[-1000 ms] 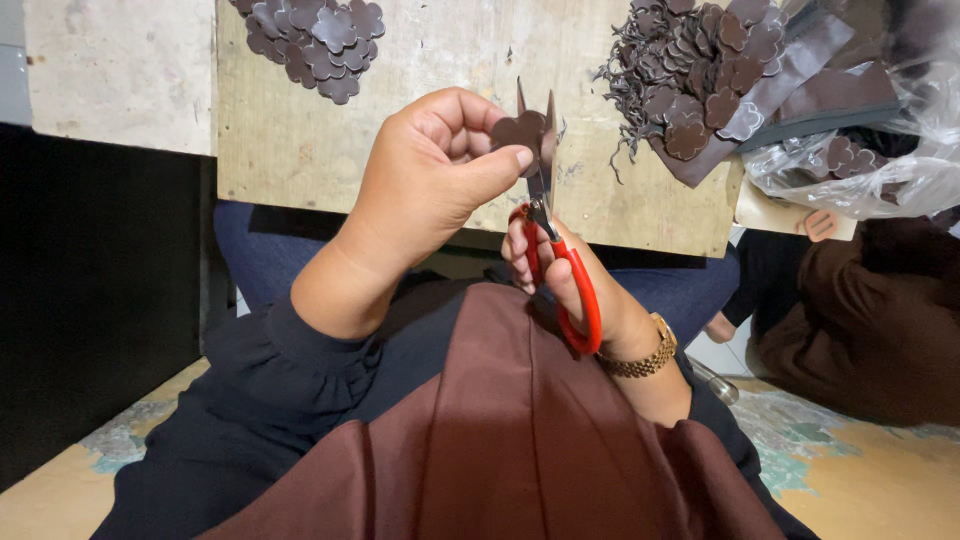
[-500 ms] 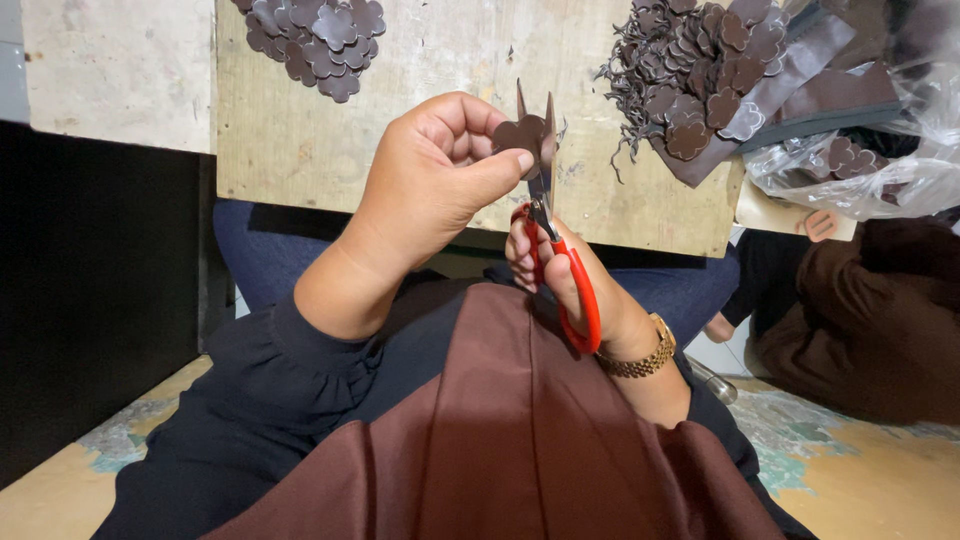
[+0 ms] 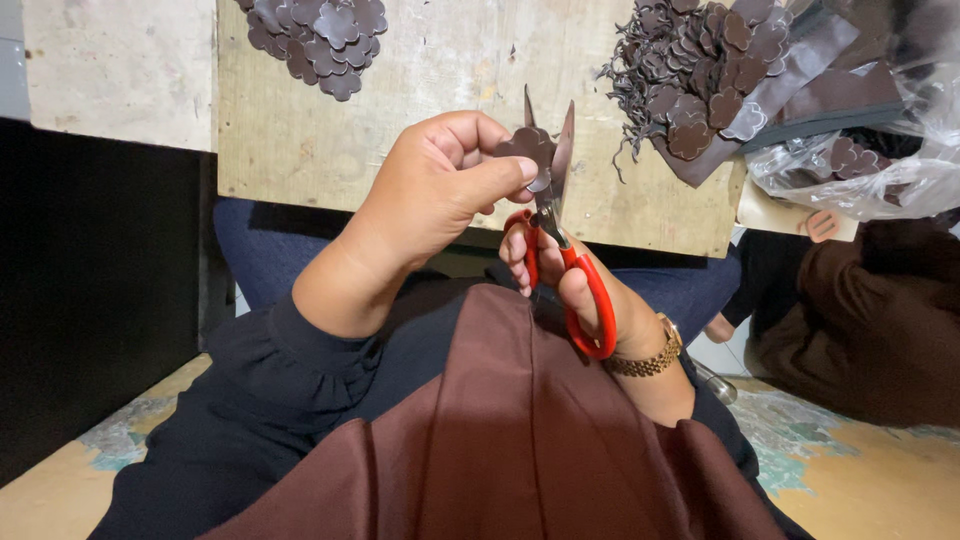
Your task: The person uses red-handled scissors to trim the edges of small brown flower-shaped pieces. They hold each piece in the left hand and cut with the right hand, then place the finished pieces into a pile on the wooden board.
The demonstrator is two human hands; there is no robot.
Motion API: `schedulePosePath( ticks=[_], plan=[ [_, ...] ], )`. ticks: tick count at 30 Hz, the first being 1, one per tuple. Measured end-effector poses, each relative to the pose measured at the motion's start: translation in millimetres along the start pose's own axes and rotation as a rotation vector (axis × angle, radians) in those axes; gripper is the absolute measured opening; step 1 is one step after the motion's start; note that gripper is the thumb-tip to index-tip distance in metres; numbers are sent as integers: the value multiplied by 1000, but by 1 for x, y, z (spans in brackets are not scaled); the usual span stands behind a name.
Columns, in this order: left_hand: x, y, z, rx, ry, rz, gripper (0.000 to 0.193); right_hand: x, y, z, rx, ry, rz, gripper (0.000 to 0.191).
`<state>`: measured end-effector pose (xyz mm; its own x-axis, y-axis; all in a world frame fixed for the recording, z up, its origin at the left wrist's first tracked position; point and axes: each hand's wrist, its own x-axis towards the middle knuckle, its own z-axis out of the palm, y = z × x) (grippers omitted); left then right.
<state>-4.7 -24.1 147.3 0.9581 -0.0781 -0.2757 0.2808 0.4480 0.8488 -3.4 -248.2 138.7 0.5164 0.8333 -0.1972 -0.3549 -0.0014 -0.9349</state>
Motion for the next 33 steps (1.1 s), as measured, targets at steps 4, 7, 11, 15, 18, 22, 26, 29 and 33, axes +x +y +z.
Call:
schedulePosePath(
  ticks=[4,7,11,15,18,22,26,29,33],
  plan=[
    [1,-1,0,-68,-18,1,9,1,-2,1,32,19,13,80],
    [0,-2,-1,19,10,5,9,1,-3,2,77,5,33,72],
    [1,-5,-1,-27,-3,43,9,1,-6,3,92,-1,38,70],
    [1,-7,-2,-33,2,36,10,1,-7,3,110,-4,44,71],
    [2,-7,-1,-27,4,39,10,1,-5,3,105,1,54,71],
    [2,-6,0,-7,7,36,10,0,0,1,148,-1,52,71],
    [0,-4,0,-33,1,-49,11,-2,3,-1,-29,13,-3,80],
    [0,-3,-1,-76,-17,-56,10,-3,5,-3,-61,-14,-25,83],
    [0,-5,-2,-65,-22,-9,10,-2,6,-5,-71,-5,-9,91]
  ],
)
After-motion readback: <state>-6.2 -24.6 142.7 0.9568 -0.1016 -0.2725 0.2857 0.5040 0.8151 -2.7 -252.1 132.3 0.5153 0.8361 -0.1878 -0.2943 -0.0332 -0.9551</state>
